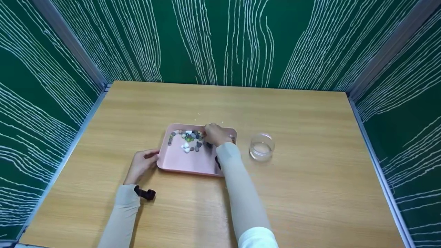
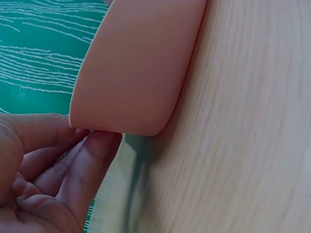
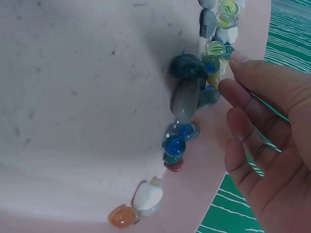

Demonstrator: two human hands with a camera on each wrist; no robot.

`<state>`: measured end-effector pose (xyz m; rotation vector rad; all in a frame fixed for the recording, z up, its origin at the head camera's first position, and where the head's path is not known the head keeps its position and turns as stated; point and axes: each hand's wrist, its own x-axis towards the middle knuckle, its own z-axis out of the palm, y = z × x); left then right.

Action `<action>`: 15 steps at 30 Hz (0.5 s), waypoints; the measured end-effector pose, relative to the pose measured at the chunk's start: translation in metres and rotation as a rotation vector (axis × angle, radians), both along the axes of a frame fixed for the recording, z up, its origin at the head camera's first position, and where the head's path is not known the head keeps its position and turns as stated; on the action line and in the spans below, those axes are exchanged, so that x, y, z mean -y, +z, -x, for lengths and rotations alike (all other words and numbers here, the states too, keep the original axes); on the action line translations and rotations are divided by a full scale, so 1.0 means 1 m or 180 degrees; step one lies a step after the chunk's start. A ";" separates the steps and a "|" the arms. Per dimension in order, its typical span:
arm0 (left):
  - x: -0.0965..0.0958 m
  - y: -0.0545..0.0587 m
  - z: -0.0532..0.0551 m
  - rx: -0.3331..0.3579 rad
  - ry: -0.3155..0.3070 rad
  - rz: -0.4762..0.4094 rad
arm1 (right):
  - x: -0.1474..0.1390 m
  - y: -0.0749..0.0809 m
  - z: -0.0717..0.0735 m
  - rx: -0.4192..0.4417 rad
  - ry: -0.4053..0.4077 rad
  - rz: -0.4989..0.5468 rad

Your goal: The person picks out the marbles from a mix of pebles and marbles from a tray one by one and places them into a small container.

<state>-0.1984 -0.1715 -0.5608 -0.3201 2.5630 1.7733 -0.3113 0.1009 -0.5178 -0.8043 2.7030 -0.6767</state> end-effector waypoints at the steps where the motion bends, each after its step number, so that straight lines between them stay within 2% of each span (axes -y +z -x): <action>1: 0.000 0.000 0.000 -0.0011 -0.0003 0.0015 | 0.000 -0.001 0.000 0.0020 -0.0008 -0.0014; 10: 0.000 -0.001 0.000 -0.0101 -0.0049 -0.0004 | 0.004 -0.007 0.000 0.0198 -0.0086 -0.0064; 15: 0.002 -0.001 -0.001 -0.0148 -0.0072 0.0089 | 0.008 -0.007 -0.001 0.0394 -0.0274 -0.0076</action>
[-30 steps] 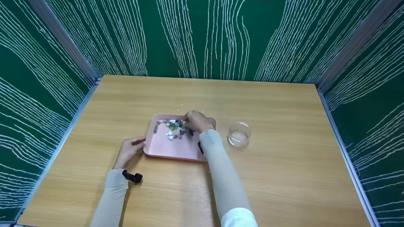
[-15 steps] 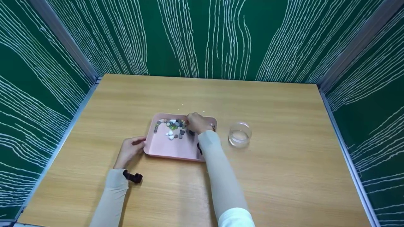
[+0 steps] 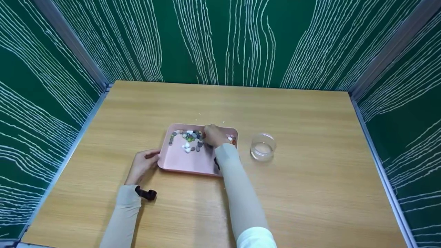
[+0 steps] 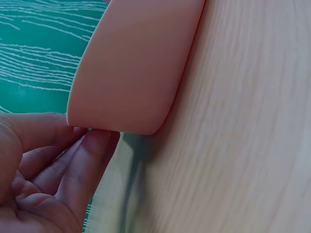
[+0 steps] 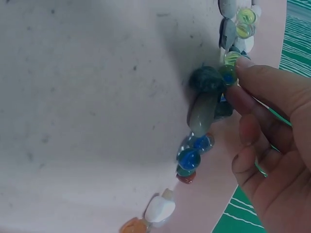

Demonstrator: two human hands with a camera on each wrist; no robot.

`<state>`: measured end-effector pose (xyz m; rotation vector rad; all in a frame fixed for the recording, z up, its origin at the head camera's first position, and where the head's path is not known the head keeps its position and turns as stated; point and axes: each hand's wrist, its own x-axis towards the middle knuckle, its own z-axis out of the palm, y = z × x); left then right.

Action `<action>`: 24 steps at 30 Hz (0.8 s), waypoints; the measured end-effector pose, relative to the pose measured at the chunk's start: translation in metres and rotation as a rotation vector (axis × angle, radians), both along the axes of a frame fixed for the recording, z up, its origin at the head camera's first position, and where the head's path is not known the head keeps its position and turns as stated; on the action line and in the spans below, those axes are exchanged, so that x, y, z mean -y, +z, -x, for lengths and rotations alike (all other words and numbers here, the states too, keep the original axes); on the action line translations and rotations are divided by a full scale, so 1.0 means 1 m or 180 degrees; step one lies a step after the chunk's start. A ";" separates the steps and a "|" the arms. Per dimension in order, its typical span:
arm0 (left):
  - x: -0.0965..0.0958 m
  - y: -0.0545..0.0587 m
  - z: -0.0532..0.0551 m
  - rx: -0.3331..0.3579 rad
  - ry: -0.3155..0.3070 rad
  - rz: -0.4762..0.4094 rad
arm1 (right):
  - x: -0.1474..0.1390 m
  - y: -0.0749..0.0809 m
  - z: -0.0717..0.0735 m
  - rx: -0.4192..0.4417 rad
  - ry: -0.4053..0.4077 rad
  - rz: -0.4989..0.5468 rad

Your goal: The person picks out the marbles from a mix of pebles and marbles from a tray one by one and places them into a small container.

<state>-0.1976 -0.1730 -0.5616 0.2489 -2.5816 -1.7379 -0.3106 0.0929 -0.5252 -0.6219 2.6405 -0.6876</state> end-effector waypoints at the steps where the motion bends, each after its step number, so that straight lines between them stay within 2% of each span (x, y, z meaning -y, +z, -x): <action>1: 0.000 0.000 0.000 -0.0002 -0.0001 0.0008 | 0.001 0.000 0.000 0.0010 -0.0022 0.0000; 9: 0.000 -0.002 0.000 0.0052 0.0026 -0.0075 | 0.003 -0.001 -0.002 0.0096 -0.0198 -0.0010; 15: 0.000 -0.006 0.000 0.0082 0.0065 -0.0180 | 0.005 -0.003 -0.003 -0.0048 -0.0191 -0.0075; 24: -0.001 -0.006 -0.002 0.0034 0.0063 -0.0311 | 0.003 -0.005 -0.005 -0.0070 -0.0130 -0.0018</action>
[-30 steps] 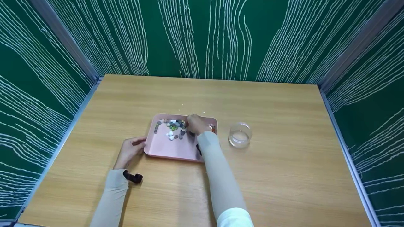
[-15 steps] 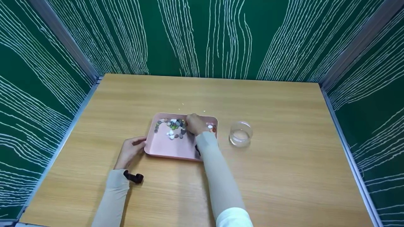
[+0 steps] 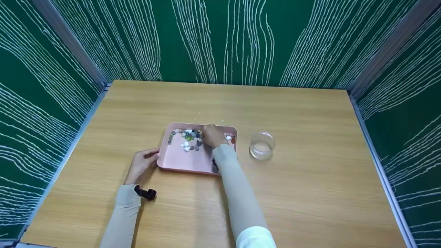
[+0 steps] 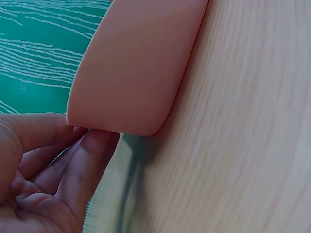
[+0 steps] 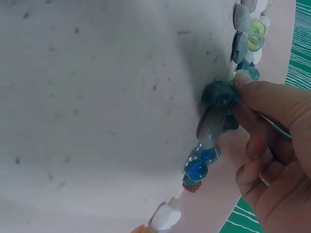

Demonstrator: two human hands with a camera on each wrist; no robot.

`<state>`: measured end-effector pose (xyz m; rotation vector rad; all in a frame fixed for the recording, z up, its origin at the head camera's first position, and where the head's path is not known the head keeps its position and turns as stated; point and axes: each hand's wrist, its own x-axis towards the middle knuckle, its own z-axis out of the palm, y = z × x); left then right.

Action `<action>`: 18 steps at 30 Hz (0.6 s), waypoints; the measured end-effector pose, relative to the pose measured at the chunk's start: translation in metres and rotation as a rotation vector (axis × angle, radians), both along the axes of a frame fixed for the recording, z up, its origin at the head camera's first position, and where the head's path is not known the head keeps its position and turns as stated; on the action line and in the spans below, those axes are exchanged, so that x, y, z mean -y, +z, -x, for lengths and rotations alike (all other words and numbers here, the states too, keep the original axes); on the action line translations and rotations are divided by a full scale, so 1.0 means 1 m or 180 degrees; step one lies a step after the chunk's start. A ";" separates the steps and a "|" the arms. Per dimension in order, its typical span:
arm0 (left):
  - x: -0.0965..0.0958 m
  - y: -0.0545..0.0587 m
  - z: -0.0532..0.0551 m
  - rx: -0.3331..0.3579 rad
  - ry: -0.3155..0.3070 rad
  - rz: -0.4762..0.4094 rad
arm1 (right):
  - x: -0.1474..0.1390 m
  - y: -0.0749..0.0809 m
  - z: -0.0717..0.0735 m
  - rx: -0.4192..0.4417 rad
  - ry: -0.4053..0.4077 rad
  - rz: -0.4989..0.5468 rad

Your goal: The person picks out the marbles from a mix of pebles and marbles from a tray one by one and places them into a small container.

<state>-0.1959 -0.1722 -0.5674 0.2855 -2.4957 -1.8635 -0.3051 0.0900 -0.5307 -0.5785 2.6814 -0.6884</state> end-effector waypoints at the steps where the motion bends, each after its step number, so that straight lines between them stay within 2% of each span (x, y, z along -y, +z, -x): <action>1: 0.000 0.001 -0.001 0.0002 0.0003 -0.0012 | 0.000 0.000 -0.001 0.0014 0.0001 0.0017; 10: 0.000 0.001 -0.002 0.0084 0.0050 -0.0012 | -0.003 0.000 -0.003 0.0027 -0.0068 0.0056; 18: -0.001 0.002 -0.001 0.0036 0.0036 0.0090 | -0.004 0.000 -0.005 0.0001 -0.0078 0.0117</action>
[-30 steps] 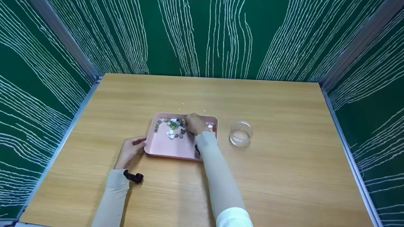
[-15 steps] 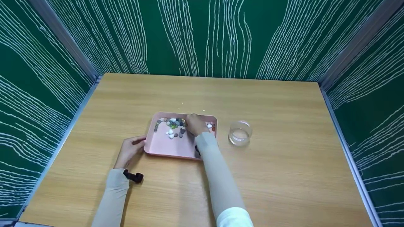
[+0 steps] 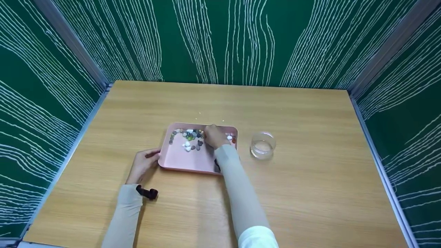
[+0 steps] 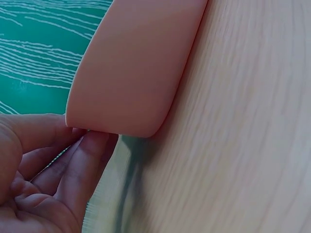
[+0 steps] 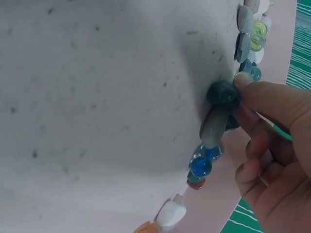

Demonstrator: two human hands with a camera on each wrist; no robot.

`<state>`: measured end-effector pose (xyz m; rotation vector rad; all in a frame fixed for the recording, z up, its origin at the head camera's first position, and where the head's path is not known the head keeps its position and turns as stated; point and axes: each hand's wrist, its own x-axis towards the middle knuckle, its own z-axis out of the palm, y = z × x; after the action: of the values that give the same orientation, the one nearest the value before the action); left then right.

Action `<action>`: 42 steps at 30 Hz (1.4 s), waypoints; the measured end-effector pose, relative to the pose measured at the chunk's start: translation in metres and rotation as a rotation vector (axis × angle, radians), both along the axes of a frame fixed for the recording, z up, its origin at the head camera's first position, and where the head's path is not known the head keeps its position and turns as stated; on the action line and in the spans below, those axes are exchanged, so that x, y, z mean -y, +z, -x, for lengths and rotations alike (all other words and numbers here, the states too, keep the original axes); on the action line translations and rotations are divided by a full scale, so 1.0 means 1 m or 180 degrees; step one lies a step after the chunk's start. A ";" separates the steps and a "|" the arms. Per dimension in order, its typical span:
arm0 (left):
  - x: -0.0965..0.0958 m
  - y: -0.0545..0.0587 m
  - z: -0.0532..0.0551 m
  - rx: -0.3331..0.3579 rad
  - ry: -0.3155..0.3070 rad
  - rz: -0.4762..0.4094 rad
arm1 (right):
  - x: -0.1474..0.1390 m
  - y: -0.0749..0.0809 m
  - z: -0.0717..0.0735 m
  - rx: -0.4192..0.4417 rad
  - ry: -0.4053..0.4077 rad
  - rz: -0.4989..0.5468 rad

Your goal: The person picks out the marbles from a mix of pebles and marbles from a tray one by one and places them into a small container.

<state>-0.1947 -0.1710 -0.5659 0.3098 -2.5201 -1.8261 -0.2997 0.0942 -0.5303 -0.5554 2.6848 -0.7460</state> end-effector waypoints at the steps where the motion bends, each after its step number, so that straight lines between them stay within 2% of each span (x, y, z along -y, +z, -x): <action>1: 0.000 0.000 0.000 0.0011 0.0003 -0.0015 | -0.001 0.000 0.000 0.0005 -0.0003 0.0002; 7: -0.002 -0.001 0.000 0.0039 0.0016 -0.0064 | -0.005 -0.001 -0.001 0.0047 -0.0056 0.0067; 13: -0.002 -0.001 0.000 0.0022 -0.0012 -0.0107 | -0.010 0.002 -0.001 -0.0281 0.0076 0.0172; 16: -0.002 0.000 0.000 0.0088 0.0021 -0.0091 | -0.012 0.004 0.000 -0.0343 0.0107 0.0266; 19: -0.002 0.001 0.001 0.0144 0.0049 -0.0067 | -0.014 0.007 0.001 -0.0257 0.0001 0.0237; 22: -0.002 0.001 0.000 0.0224 0.0082 -0.0130 | -0.015 0.011 0.001 -0.0139 -0.0174 0.0049; 26: -0.003 0.002 0.001 0.0322 0.0098 -0.0200 | -0.019 0.017 0.000 -0.0204 -0.0284 -0.0074; 29: -0.003 0.002 0.001 0.0349 0.0082 -0.0190 | -0.024 0.020 -0.002 -0.0369 -0.0230 0.0095; 33: -0.002 0.001 0.001 0.0325 0.0069 -0.0201 | -0.030 0.024 -0.003 -0.0443 -0.0170 0.0297; 39: -0.001 -0.001 -0.001 0.0220 0.0083 -0.0261 | -0.042 0.036 -0.008 -0.0243 -0.0334 0.0266; 42: 0.000 -0.002 -0.001 0.0200 0.0120 -0.0394 | -0.050 0.042 -0.011 -0.0150 -0.0392 0.0242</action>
<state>-0.1940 -0.1706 -0.5678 0.4205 -2.4268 -1.9930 -0.2891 0.1441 -0.4885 -0.4335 2.7640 -0.8820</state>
